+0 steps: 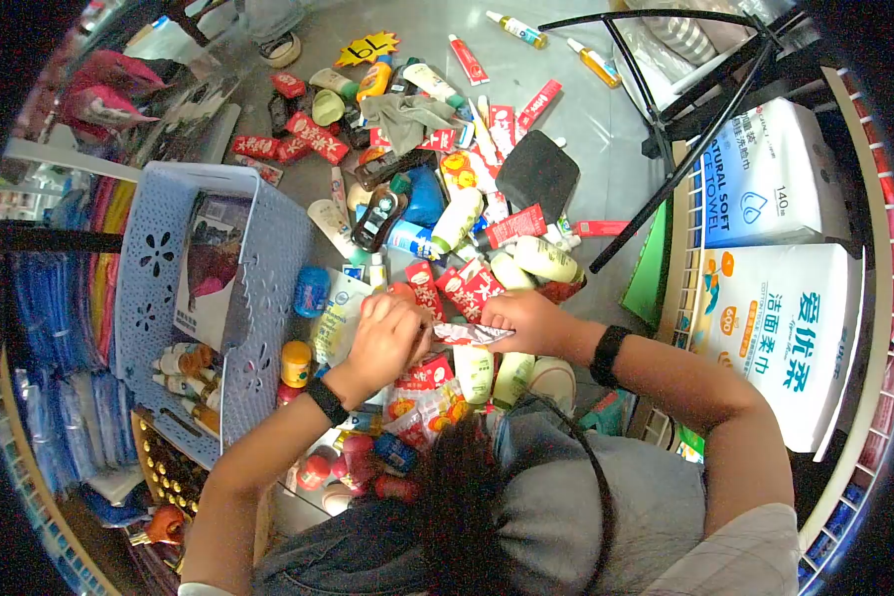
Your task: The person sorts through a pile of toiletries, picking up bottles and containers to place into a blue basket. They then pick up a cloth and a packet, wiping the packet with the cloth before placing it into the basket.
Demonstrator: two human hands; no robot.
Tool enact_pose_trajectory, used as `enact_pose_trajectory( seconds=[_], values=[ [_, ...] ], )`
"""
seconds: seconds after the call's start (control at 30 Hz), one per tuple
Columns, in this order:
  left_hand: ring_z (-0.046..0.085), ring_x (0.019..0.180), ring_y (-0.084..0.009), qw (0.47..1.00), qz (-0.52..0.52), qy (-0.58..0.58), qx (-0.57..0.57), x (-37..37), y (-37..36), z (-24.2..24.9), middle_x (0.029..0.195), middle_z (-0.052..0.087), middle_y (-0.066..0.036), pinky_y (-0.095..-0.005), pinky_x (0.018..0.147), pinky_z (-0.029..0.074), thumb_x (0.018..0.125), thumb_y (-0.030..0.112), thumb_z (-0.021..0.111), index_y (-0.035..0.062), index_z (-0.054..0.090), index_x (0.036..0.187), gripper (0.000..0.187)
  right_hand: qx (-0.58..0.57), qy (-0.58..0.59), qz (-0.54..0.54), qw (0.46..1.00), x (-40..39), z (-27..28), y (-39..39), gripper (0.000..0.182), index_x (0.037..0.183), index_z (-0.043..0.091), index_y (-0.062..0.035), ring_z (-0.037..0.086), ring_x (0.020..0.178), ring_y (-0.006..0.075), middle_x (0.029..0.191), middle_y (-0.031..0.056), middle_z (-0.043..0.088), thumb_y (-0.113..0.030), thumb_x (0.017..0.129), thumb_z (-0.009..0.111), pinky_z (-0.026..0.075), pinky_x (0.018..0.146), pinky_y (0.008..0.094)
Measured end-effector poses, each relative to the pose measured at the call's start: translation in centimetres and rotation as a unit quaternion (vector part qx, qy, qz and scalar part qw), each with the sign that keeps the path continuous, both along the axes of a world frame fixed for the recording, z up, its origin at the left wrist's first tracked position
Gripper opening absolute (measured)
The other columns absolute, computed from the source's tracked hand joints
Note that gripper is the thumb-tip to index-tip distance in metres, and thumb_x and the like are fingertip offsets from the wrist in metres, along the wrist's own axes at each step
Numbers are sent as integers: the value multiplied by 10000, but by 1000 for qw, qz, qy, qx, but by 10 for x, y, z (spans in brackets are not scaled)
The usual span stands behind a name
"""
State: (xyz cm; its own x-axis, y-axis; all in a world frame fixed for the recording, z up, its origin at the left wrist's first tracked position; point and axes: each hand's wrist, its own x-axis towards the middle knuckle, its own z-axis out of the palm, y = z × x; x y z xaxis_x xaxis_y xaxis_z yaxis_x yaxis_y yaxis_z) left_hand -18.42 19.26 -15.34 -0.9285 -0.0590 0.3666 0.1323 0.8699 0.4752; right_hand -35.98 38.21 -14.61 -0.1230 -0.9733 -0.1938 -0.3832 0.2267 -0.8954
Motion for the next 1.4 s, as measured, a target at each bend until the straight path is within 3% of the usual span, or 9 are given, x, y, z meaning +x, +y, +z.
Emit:
enact_pose_trajectory(
  seconds=[0.4, 0.5, 0.53, 0.63, 0.73, 0.97, 1.13, 1.27, 1.4],
  values=[
    [515, 739, -208, 971, 87, -60, 216, -7, -23, -1, 825, 540, -103, -324, 645, 435, 879, 99, 563, 29, 530, 929, 92, 122, -227, -26, 966, -26, 7, -25, 173, 798, 555, -15, 471, 632, 34, 693, -23, 572, -90, 797, 711, 376, 549, 232],
    [491, 750, -130, 893, 98, -120, 422, -6, -28, -9, 808, 518, -44, -283, 655, 432, 912, 104, 528, 34, 505, 995, 111, 147, -266, -1, 953, -31, 5, -31, 156, 903, 581, 2, 540, 733, 54, 813, 15, 625, -90, 824, 680, 433, 641, 234],
    [526, 842, -143, 770, 141, -159, 602, -6, -30, 6, 887, 556, -58, -308, 713, 435, 927, 127, 513, 40, 499, 1015, 124, 147, -314, -13, 938, -30, 10, -35, 182, 960, 576, 7, 556, 790, 71, 876, 33, 630, -89, 834, 666, 446, 692, 246],
    [557, 947, -136, 758, 116, -101, 634, 0, -32, 2, 1076, 554, -65, -282, 818, 471, 937, 193, 529, 14, 450, 1162, 298, 143, -434, -47, 888, -21, 21, -46, 285, 1109, 549, 22, 586, 945, 120, 1049, 80, 628, -91, 860, 629, 466, 834, 285],
    [570, 1046, -179, 516, 101, -85, 847, 10, -23, 0, 1165, 555, -92, -303, 921, 464, 927, 214, 548, -1, 417, 1251, 410, 136, -534, -81, 830, -1, -1, -49, 351, 1177, 514, 31, 587, 1020, 157, 1133, 99, 607, -99, 869, 620, 458, 918, 325],
    [569, 1089, -190, 429, 126, -125, 886, 27, -29, -3, 1207, 565, -100, -350, 953, 466, 921, 190, 547, 19, 434, 1271, 406, 146, -628, -135, 752, 26, -17, -56, 308, 1146, 502, 27, 596, 1036, 200, 1136, 112, 596, -89, 881, 605, 471, 924, 348],
    [571, 1091, -215, 461, 180, -78, 865, 32, -30, -17, 1196, 583, -99, -366, 956, 451, 950, 194, 485, 20, 494, 1224, 325, 123, -58, 12, 991, -18, -4, -103, 313, 990, 605, -43, 617, 832, 154, 914, 91, 658, -327, 864, 639, 491, 760, 316],
    [533, 1150, -273, 370, 183, -112, 904, 35, -44, -21, 1243, 558, -133, -432, 1029, 377, 942, 343, 442, 37, 490, 1247, 435, -203, 293, -108, 928, -85, 22, -176, 354, 969, 568, -61, 592, 886, 302, 881, 121, 614, -294, 749, 720, 461, 774, 399],
    [479, 1205, -318, 299, 79, -62, 949, 32, -57, -15, 1300, 514, -136, -486, 1073, 293, 938, 396, 387, 54, 458, 1290, 496, -176, 422, -119, 882, -128, 12, -234, 539, 1125, 558, -38, 569, 954, 352, 988, 181, 607, -362, 725, 716, 443, 851, 424]
  ],
)
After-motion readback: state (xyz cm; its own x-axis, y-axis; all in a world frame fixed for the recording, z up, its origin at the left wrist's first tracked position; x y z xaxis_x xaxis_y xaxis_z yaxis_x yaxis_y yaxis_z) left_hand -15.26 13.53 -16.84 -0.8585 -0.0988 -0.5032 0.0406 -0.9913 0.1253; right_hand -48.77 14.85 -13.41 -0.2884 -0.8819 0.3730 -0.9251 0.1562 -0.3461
